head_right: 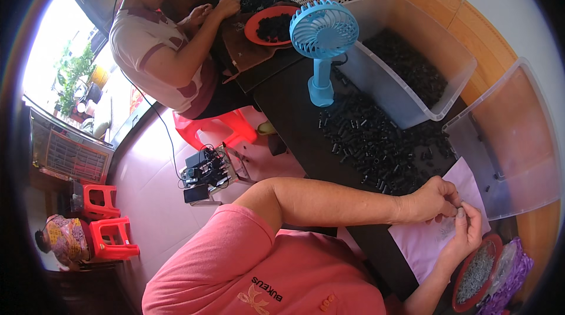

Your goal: The person assembles small parts by picking up plastic connectors and metal pins from the table and inserting the pins into the connectors by hand.

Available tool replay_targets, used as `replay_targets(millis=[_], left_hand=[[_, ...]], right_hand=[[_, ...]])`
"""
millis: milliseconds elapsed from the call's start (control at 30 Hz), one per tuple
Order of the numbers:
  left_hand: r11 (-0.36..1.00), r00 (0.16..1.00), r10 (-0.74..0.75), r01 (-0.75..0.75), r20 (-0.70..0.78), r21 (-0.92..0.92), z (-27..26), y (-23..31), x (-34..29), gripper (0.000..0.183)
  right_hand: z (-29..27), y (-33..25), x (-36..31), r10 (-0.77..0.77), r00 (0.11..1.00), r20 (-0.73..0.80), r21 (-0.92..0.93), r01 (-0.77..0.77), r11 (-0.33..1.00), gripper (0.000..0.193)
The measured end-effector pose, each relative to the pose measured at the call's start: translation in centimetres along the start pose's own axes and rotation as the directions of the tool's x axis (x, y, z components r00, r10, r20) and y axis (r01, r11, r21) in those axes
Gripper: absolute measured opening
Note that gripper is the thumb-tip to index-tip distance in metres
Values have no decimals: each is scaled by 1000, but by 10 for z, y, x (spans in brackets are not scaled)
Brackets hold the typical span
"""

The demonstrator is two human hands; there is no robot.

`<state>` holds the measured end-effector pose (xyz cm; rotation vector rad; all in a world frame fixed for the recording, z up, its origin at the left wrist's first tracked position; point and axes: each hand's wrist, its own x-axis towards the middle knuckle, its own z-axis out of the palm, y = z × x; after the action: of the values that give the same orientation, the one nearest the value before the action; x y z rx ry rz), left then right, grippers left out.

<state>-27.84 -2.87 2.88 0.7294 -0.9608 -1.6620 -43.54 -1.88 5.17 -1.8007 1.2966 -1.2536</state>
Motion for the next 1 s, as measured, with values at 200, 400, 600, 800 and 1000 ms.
replay_targets(millis=[200, 400, 600, 800, 1000], left_hand=[[1000, 1000, -1, 1, 0, -7, 0, 0, 0, 13], [999, 1000, 30, -30, 7, 35, 1, 2, -1, 13], [998, 1000, -6, 7, -10, 56, 0, -9, 6, 12], [894, 946, 324, -308, 7, 326, 0, -31, 15, 15], [644, 860, 465, -491, 210, 587, 9, -34, 9, 14]], right_hand=[[-2, 4, 0, 50, 998, -30, 43, -49, 998, 16], [-5, 6, -2, -2, 982, -189, 41, 10, 999, 17], [11, -36, -23, -223, 975, -10, 121, 223, 967, 11], [13, -38, -48, -255, 926, 279, 129, 227, 965, 10], [-6, -15, -53, -129, 883, 452, 119, 84, 989, 18]])
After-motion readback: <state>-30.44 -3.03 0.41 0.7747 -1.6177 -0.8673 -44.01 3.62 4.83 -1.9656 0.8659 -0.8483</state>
